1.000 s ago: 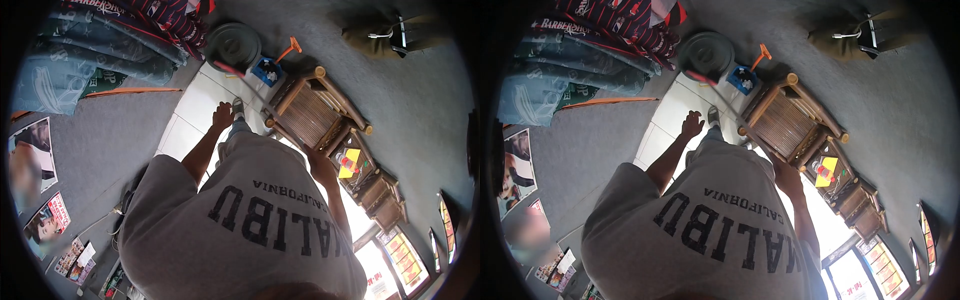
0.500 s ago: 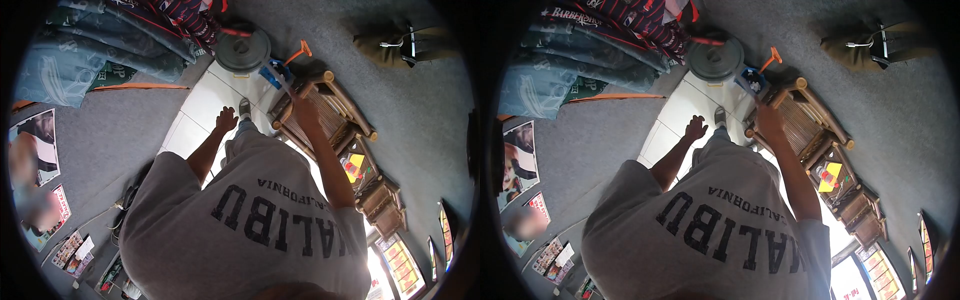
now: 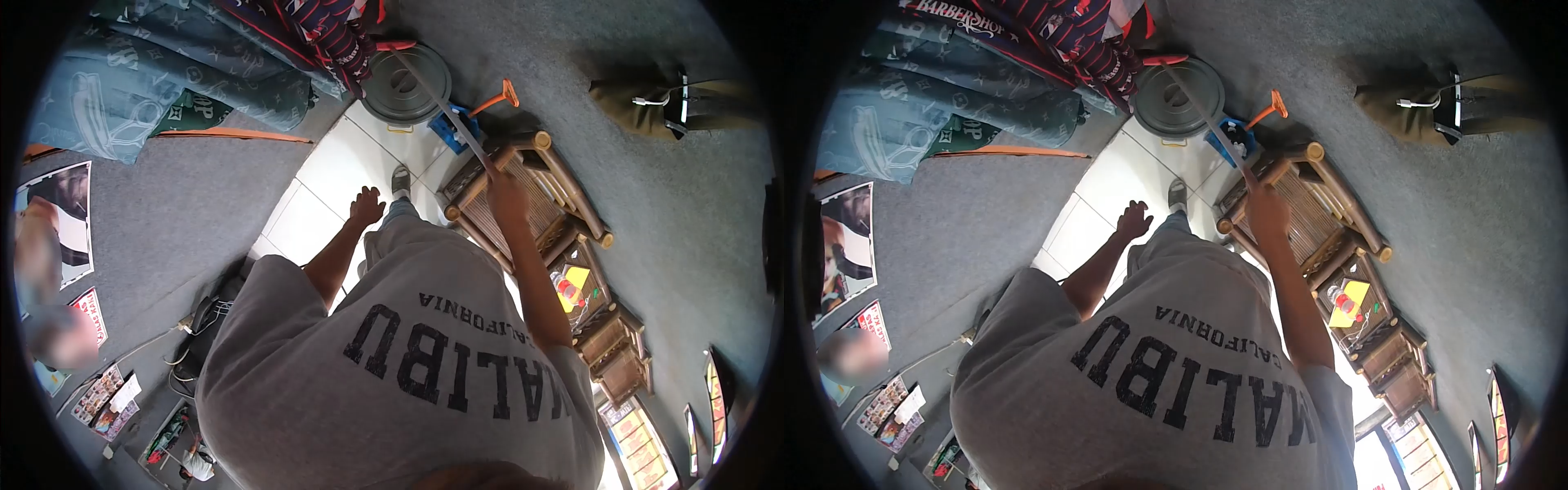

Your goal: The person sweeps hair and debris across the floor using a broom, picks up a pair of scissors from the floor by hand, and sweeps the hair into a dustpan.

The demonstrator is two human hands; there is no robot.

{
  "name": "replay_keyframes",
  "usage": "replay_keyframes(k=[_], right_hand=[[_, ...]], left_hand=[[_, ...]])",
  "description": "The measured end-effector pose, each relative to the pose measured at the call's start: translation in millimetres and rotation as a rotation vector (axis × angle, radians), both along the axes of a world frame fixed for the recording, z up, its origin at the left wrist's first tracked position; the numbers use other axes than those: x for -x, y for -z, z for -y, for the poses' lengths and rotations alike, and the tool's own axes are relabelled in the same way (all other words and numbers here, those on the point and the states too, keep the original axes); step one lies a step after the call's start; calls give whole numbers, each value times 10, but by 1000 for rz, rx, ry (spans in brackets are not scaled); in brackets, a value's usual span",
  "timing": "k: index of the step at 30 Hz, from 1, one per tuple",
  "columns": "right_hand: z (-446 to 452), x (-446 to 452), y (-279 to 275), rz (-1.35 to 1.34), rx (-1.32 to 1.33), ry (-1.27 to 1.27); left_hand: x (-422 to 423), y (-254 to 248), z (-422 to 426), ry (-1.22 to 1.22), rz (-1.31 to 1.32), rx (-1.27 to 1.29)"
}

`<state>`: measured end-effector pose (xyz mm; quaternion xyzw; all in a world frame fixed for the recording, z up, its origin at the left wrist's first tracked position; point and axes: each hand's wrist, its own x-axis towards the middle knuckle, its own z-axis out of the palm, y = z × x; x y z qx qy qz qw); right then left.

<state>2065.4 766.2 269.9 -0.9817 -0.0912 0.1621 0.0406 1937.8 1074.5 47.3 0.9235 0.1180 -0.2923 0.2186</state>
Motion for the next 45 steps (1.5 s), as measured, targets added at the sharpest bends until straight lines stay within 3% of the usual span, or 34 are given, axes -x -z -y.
replay_keyframes(k=[4, 7, 12, 17, 20, 23, 26, 31, 34, 37, 45], right_hand=[[-241, -156, 403, 134, 116, -214], [-165, 131, 284, 22, 35, -263], [262, 423, -473, -234, 83, -226], [803, 527, -1107, -244, 78, -23], [923, 554, -1118, -152, 60, 10], [860, 488, -710, 25, 55, 2], [774, 663, -255, -100, 23, 37], [887, 1076, -807, -329, -62, 55], [1193, 1144, -1154, -232, -308, 120], [1166, 1088, -1491, -386, -162, 302], [1180, 939, -1423, -474, -75, 43]], left_hand=[[-93, -112, 25, 8, 9, -6], [-176, -86, 12, -15, 42, 7], [-159, -17, -31, -41, 25, 5], [-46, 71, -45, -4, 28, 8], [-71, 89, -17, 6, 5, 5], [-152, 98, 56, 29, -11, 17], [-206, 58, 89, 27, 2, 35], [-301, 59, 79, -18, 41, 82], [-224, 97, 33, -34, 14, 84], [-119, 149, -1, -20, -8, 71], [57, 315, -134, -15, 18, 87]])
